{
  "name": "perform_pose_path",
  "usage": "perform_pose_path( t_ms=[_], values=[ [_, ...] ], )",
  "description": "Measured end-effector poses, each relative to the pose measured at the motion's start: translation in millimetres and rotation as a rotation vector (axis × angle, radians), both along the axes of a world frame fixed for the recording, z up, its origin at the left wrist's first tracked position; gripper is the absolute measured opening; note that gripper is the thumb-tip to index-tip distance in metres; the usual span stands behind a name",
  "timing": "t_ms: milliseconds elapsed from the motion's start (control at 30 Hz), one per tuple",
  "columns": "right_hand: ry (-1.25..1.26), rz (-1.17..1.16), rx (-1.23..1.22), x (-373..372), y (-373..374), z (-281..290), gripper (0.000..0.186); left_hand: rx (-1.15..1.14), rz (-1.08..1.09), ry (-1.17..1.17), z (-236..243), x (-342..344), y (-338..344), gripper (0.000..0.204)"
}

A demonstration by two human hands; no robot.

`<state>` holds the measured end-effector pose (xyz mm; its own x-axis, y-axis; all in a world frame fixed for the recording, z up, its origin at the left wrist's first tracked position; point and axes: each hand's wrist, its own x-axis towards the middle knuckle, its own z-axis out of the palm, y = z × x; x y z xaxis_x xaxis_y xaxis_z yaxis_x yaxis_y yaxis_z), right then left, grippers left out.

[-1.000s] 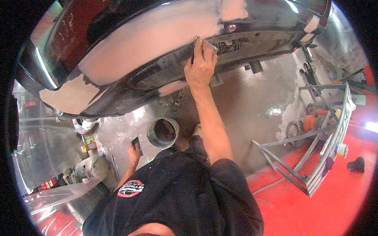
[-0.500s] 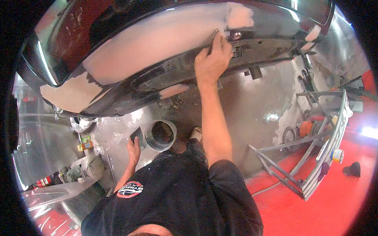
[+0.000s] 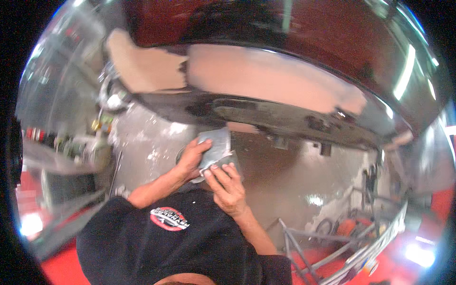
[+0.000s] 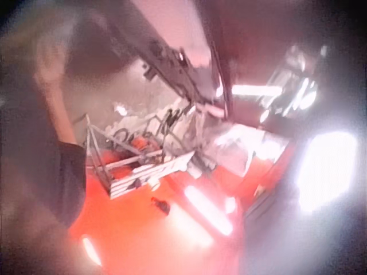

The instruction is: The person applies body filler to a car bumper using a putty knife and sanding block, smoothing the surface in a workshop environment.

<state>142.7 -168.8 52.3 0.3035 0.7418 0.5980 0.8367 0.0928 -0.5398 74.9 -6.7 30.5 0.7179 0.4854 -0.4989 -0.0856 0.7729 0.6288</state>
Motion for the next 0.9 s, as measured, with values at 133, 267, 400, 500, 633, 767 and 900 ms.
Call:
perform_pose_path(
  t_ms=[133,267,400,500,633,767,900],
  values=[
    [-0.004,-0.072,-0.091,23.5,-16.6,-17.5,0.053,0.031,-0.032,0.094,14.6,-19.7,-9.4,0.029],
    [-0.137,-0.213,-0.291,49.4,-32.4,-16.8,0.044,-0.002,0.042,0.083,4.0,-19.4,-5.1,0.032],
    [-0.025,-0.365,-0.108,35.8,-37.2,-4.4,0.041,0.744,-0.259,0.049,10.8,-3.1,-9.5,0.036],
    [0.094,-0.278,-0.197,7.9,-41.1,-10.2,0.038,1.231,-0.324,0.044,18.7,11.6,-22.8,0.037],
    [0.123,-0.177,-0.289,12.5,-68.3,-12.6,0.041,0.752,0.044,0.076,39.0,40.1,-29.9,0.033],
    [0.057,-0.217,0.022,15.4,-71.9,13.2,0.049,0.672,0.087,0.028,13.2,49.3,-47.3,0.031],
    [0.026,-0.189,0.07,20.2,-75.5,-3.3,0.053,0.038,-0.275,-0.018,-34.5,39.2,-41.9,0.031]
  ],
)
